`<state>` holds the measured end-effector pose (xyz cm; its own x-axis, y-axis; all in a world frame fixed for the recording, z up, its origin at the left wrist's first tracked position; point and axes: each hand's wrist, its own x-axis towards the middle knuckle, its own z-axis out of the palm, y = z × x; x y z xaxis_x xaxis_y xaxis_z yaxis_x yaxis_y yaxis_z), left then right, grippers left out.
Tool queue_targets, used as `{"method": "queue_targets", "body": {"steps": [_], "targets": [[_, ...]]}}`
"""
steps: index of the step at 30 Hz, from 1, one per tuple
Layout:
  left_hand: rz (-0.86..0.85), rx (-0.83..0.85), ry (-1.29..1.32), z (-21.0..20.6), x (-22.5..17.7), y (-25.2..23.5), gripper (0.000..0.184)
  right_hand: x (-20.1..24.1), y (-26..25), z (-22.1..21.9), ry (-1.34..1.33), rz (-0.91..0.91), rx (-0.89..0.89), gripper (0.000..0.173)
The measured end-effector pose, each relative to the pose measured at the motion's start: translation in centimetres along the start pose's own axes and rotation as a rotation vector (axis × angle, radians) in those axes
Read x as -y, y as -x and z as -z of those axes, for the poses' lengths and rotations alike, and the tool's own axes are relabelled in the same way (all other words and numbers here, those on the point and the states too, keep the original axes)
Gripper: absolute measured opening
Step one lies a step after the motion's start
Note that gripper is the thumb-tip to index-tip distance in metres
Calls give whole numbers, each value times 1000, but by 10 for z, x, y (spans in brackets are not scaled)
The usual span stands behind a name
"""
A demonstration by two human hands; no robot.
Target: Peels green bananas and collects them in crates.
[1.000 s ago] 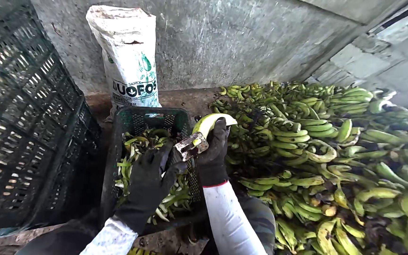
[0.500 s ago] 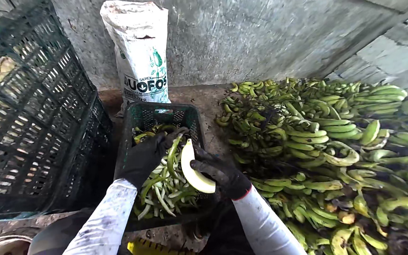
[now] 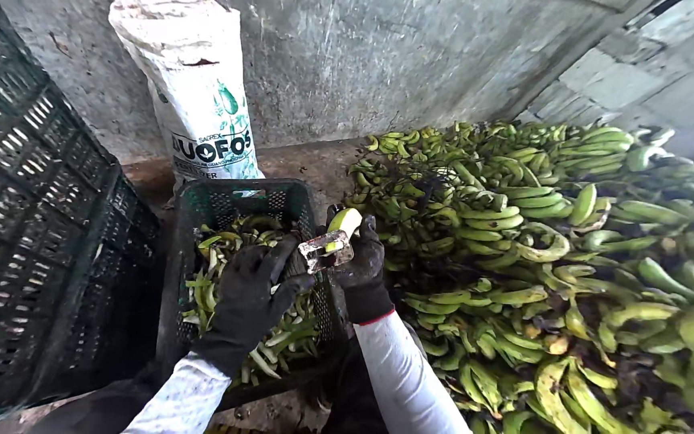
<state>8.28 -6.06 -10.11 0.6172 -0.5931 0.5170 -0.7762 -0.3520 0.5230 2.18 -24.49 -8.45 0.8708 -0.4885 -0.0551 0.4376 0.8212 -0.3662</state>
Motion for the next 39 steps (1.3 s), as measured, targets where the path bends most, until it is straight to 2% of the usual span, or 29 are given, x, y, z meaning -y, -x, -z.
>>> {"method": "queue_targets", "body": {"steps": [2,4,7,9,11,12,14,16,18,22,24,26,28,30,32,36,39], "targets": [[-2,9,-8,1,1,0,68,1,1,3,25,-12,17,52],[70,121,39,5,2,-3,68,2,4,7,96,-75,156,44],[153,231,78,11,6,-10,68,4,7,9,272,-146,314,44],[84,181,7,8,9,-6,70,3,10,5,446,-129,130,52],[76,185,-41,1,10,-1,68,-2,15,1,647,-88,-70,46],[124,225,-16,1,9,-1,65,-4,18,1,766,-71,-86,42],[281,300,102,8,10,-8,57,-4,27,-4,1071,-53,32,41],[400,337,193,17,13,-15,54,-5,34,-9,1268,-47,143,43],[462,374,226,21,13,-18,48,-7,37,-10,1296,-74,161,46],[504,354,187,11,19,-16,48,-5,35,4,1358,-31,235,61],[606,339,145,14,23,-20,43,-6,36,8,1333,4,290,69],[683,340,108,25,18,-24,42,-9,33,16,1207,13,193,68],[616,336,98,30,17,-23,41,-13,26,17,945,-10,-2,44],[467,348,105,21,24,-14,48,-6,18,16,601,-110,-117,52],[286,361,82,8,28,-5,58,4,11,24,396,-196,-89,64],[-113,192,-19,-7,18,11,67,14,9,32,338,-163,-91,60],[-273,106,-76,-12,11,15,64,19,12,37,379,-130,-125,57]]}}
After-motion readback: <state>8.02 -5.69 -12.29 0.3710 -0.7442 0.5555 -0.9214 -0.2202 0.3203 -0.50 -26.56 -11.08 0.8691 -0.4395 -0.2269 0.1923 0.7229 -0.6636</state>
